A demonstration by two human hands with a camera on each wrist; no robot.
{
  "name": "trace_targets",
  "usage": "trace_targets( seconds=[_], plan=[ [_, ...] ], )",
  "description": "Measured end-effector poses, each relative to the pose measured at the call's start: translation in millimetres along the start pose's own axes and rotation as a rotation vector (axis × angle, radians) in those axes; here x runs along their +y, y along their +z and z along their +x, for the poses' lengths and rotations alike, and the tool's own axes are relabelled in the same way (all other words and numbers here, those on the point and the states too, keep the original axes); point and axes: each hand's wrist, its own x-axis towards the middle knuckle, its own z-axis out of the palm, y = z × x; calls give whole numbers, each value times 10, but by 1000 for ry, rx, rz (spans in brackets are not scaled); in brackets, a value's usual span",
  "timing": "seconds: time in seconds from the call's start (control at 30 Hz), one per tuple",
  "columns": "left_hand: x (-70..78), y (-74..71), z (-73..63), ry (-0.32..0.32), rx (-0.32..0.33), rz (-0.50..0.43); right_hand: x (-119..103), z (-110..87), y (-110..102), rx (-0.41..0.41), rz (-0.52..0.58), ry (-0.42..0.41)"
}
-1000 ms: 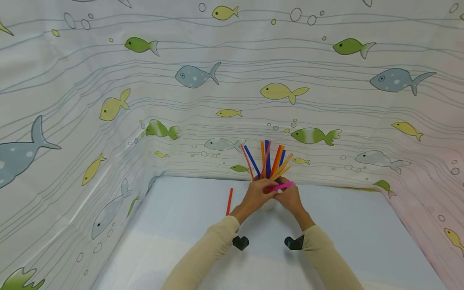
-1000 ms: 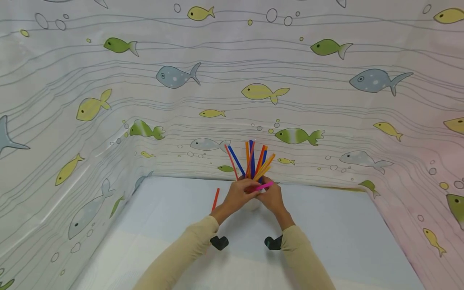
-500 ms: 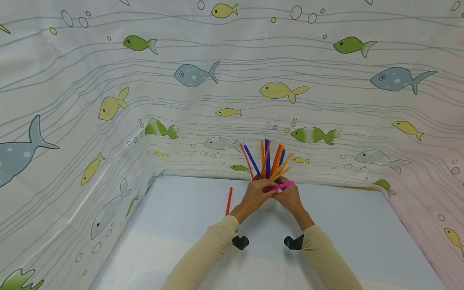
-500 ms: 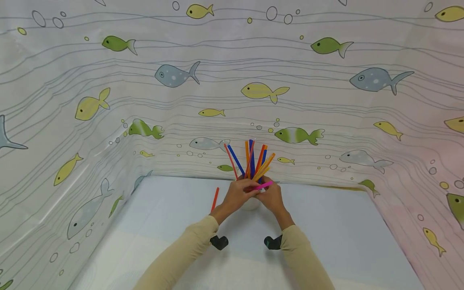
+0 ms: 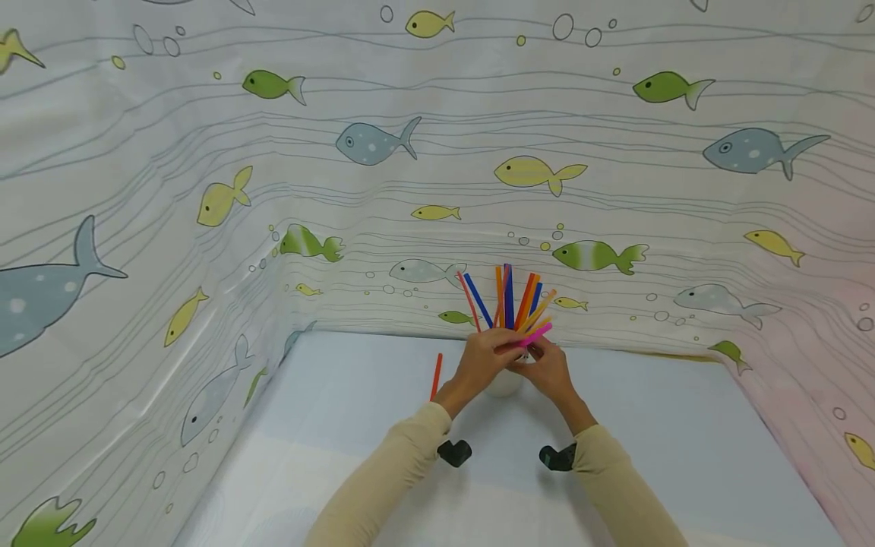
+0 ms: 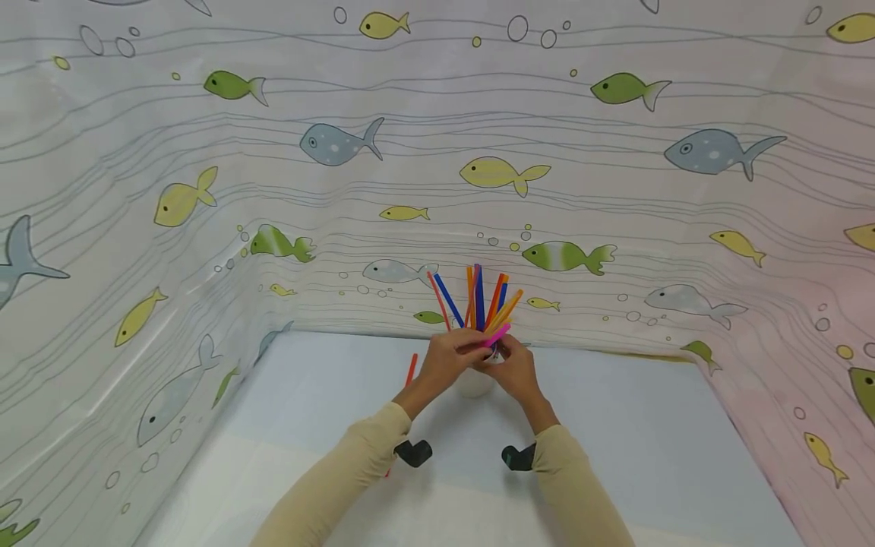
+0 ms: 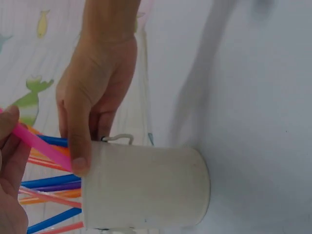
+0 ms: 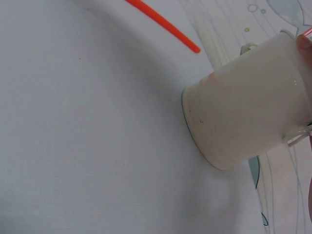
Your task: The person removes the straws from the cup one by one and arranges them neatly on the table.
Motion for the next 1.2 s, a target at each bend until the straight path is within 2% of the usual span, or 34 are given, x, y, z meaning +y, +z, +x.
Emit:
trace_targets(
  seconds=[0.2,0.37,0.47,0.63,0.7,0.83,0.97,1.03,1.2],
  plan=[
    [156,-170,118,49,23,-36,-14,-2,7,-7,2,-68],
    [272,-296,248,62,101,-90,-8,-5,3,3,-18,-117],
    [405,-425,340,62,163,-127,-19,-4,2,4,-11,-112],
    [705,-729,486,149,238,-143,-5,0,11,12,-42,-76],
    [761,-840,523,173,262,-132,0,-11,17,12,-64,-46],
    [734,-1004,557,139,317,-98,14,-43,27,10,-90,2],
    [656,-1151,550,46,351,-105,9,-51,24,11,-88,6],
    [549,-1196,525,-11,360,-121,-2,-46,19,12,-85,-5],
    [157,-1210,388,-138,370,-154,-38,-23,9,19,-83,-12]
  ],
)
